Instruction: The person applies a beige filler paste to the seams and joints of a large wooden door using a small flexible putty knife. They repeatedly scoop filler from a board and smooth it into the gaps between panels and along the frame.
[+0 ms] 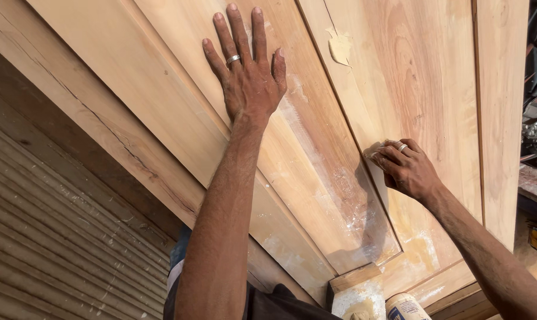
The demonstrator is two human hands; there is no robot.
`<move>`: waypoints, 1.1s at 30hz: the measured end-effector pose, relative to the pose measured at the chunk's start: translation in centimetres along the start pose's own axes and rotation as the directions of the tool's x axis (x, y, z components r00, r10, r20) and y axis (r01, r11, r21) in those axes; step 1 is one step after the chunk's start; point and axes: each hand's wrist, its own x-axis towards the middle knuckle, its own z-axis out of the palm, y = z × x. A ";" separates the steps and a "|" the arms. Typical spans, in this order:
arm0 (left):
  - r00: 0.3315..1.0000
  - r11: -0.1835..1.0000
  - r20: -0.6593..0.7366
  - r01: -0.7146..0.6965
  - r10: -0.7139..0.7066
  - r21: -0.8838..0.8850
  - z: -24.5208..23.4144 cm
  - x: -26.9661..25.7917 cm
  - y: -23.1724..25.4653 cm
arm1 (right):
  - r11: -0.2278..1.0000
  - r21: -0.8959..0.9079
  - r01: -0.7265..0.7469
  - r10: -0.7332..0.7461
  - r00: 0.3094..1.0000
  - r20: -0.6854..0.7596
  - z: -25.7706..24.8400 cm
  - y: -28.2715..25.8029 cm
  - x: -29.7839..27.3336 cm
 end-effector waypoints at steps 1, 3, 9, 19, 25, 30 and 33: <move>1.000 1.000 -0.003 -0.006 0.006 0.004 0.1 0.6 0.7 | 0.987 0.131 -0.099 0.101 0.995 -0.014 0.1 0.7 -1.1; 1.000 0.999 0.020 -0.010 0.009 0.038 0.7 1.0 1.8 | 0.879 0.394 -0.268 0.291 0.957 0.001 -0.3 2.2 -3.2; 0.999 0.998 -0.039 -0.009 0.012 0.069 1.3 0.8 0.8 | -0.280 0.936 0.212 0.705 0.708 0.051 -1.6 2.2 0.8; 0.999 0.999 -0.029 -0.014 0.015 0.037 2.3 1.2 0.6 | 0.987 -0.067 0.149 -0.163 0.931 -0.327 -12.1 4.5 18.9; 0.999 1.000 -0.041 -0.017 0.017 -0.002 2.3 1.4 0.5 | 0.872 -0.373 0.317 -0.282 0.948 0.149 -14.3 4.6 22.5; 0.998 1.000 -0.065 -0.011 0.012 0.011 2.7 1.2 0.7 | 0.642 -0.598 0.479 -0.255 0.869 0.423 -15.3 6.0 22.0; 0.998 1.000 -0.070 -0.006 0.007 0.014 2.6 1.4 0.6 | 0.521 -0.697 0.492 -0.255 0.869 0.423 -15.4 7.5 22.0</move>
